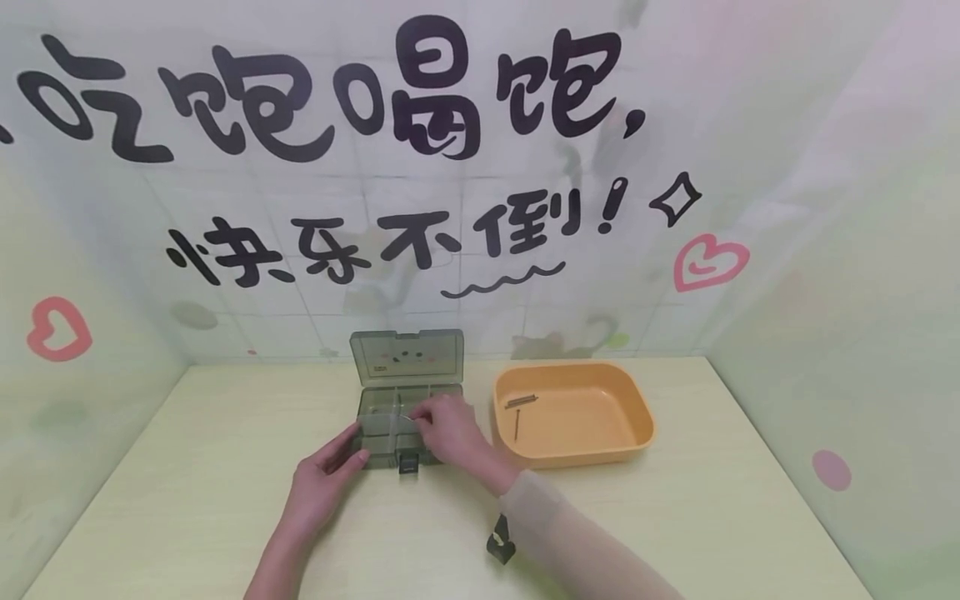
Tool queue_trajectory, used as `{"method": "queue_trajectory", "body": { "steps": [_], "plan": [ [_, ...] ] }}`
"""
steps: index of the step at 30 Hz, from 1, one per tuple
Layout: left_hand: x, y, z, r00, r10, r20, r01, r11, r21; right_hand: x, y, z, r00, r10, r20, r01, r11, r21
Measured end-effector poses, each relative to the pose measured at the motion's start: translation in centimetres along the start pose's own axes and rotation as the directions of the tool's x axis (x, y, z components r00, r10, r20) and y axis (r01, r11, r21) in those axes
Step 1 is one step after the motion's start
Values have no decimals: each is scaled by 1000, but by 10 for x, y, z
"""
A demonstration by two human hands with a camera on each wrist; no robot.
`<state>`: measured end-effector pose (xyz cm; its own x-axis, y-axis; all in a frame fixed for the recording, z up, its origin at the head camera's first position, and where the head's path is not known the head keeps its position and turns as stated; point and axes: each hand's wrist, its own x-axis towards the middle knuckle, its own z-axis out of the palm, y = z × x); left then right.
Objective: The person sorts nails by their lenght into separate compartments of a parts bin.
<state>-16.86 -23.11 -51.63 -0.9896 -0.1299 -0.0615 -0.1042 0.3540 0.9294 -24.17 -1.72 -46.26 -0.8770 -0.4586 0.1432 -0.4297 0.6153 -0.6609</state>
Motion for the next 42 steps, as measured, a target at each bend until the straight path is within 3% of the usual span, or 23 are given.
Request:
{"method": "queue_trajectory", "body": {
  "steps": [11, 17, 22, 30, 42],
  "plan": [
    [1, 1, -1, 1000, -5, 3, 6, 1000, -11, 0, -7, 6, 998, -16, -58, 15, 1000, -22],
    [0, 1, -1, 1000, -1, 7, 1, 1000, -8, 0, -6, 4, 1000, -5, -14, 5, 1000, 16],
    [0, 1, -1, 1000, -1, 7, 1, 1000, -8, 1, -1, -3, 1000, -18, 16, 18, 999, 48],
    [0, 0, -1, 1000, 1, 11, -1, 1000, -8, -2, 7, -16, 988, -142, 58, 138, 988, 68],
    [0, 1, -1, 1000, -1, 7, 1, 1000, 11, -7, 27, -42, 987, -139, 85, 131, 986, 102]
  ]
}}
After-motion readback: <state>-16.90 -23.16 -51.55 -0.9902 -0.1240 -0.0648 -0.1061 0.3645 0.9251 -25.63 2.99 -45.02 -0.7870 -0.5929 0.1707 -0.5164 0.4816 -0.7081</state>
